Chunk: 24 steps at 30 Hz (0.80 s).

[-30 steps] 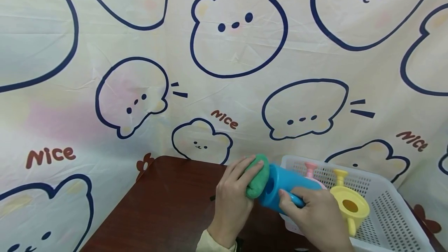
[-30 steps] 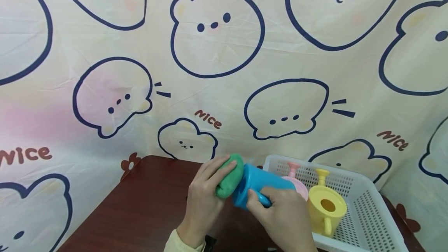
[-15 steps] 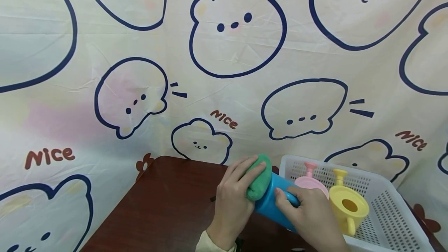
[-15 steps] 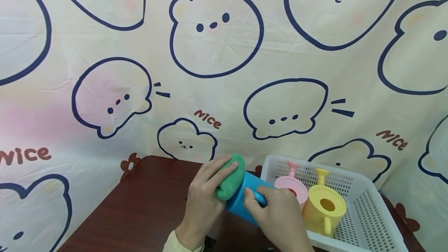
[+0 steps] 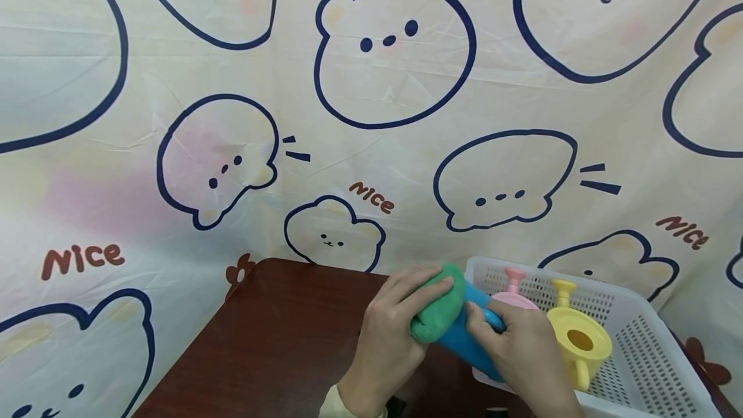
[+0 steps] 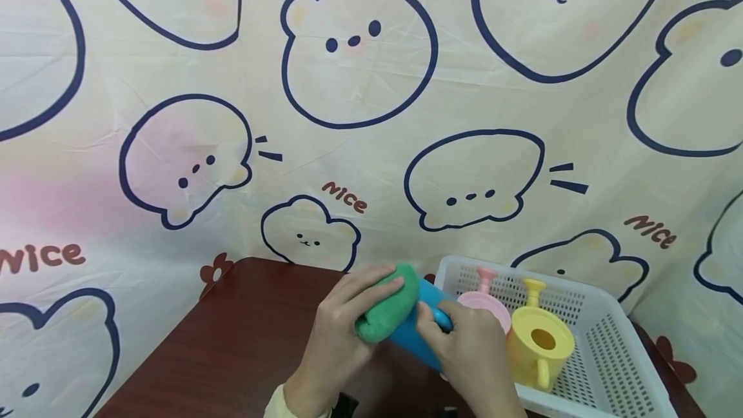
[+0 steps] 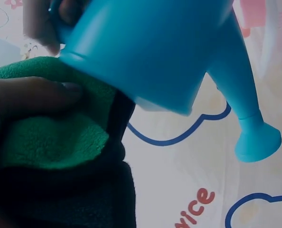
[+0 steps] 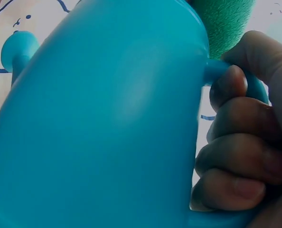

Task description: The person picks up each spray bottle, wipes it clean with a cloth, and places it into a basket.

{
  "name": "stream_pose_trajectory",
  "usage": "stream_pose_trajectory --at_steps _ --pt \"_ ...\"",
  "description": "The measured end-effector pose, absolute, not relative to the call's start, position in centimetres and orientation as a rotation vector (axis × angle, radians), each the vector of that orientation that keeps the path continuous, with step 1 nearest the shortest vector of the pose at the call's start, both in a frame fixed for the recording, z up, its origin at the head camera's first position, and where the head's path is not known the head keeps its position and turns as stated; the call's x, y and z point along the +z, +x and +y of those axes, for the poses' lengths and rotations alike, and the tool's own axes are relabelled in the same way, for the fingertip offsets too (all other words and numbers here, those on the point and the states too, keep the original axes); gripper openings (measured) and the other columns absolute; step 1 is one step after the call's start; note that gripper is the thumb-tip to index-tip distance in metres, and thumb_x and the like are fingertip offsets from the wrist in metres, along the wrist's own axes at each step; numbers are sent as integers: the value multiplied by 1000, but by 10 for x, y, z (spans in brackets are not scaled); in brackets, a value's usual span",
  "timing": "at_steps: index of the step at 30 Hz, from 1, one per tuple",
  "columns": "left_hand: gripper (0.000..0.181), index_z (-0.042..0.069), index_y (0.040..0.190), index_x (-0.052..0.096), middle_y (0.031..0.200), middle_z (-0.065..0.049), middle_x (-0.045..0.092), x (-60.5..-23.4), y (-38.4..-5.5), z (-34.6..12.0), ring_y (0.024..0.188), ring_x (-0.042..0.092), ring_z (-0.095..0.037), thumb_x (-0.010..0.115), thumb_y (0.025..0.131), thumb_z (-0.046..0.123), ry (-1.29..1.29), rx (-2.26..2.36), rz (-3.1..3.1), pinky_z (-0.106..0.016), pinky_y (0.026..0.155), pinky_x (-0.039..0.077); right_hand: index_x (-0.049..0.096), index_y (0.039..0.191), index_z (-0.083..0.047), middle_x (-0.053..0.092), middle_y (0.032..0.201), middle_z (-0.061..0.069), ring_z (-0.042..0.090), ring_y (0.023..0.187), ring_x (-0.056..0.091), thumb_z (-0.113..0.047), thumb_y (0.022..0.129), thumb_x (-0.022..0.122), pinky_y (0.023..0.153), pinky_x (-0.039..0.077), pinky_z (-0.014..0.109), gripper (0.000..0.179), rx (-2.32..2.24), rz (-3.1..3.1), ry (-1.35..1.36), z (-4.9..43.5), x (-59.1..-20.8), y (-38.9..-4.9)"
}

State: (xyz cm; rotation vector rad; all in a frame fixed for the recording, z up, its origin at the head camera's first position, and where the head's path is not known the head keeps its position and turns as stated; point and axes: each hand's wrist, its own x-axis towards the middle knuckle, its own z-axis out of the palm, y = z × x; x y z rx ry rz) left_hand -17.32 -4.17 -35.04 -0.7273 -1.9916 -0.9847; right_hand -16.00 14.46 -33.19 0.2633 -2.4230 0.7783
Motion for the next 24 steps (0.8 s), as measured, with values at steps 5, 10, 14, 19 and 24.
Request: stream_pose_trajectory --at_steps 5,10,14,19,24 --pt "69 23 127 77 138 5 71 -347 -170 -43 131 64 -19 89 70 -13 -737 -1003 -2016 -45 102 61 41 54 -16 28 54 -9 1 51 38 -23 96 75 50 36 17 55 744 -2397 246 145 -336 -163" --pt "71 23 128 77 138 4 71 -345 -168 -45 130 65 -20 90 69 -13 -742 -1001 -2005 -45 101 62 41 55 -16 28 55 -9 1 51 39 -22 97 75 50 37 16 54 766 -2381 232 144 -335 -162" --pt "71 24 129 76 139 4 71 -344 -166 -46 131 64 -19 90 69 -13 -741 -1009 -2000 -46 101 61 40 54 -17 27 53 -13 -1 48 38 -18 94 77 48 37 15 54 792 -2326 284 144 -333 -160" --pt "70 25 130 75 140 4 70 -343 -166 -47 132 64 -19 90 72 -11 -733 -996 -2017 -46 102 61 44 52 -20 31 49 -17 -4 47 42 -17 91 79 48 40 14 53 801 -2336 357 148 -332 -157" --pt "66 23 130 75 140 2 70 -345 -167 -47 130 65 -21 90 74 -8 -685 -952 -2032 -47 101 61 48 53 -22 36 48 -16 -3 47 46 -19 91 80 50 43 14 49 811 -2399 368 150 -331 -155"
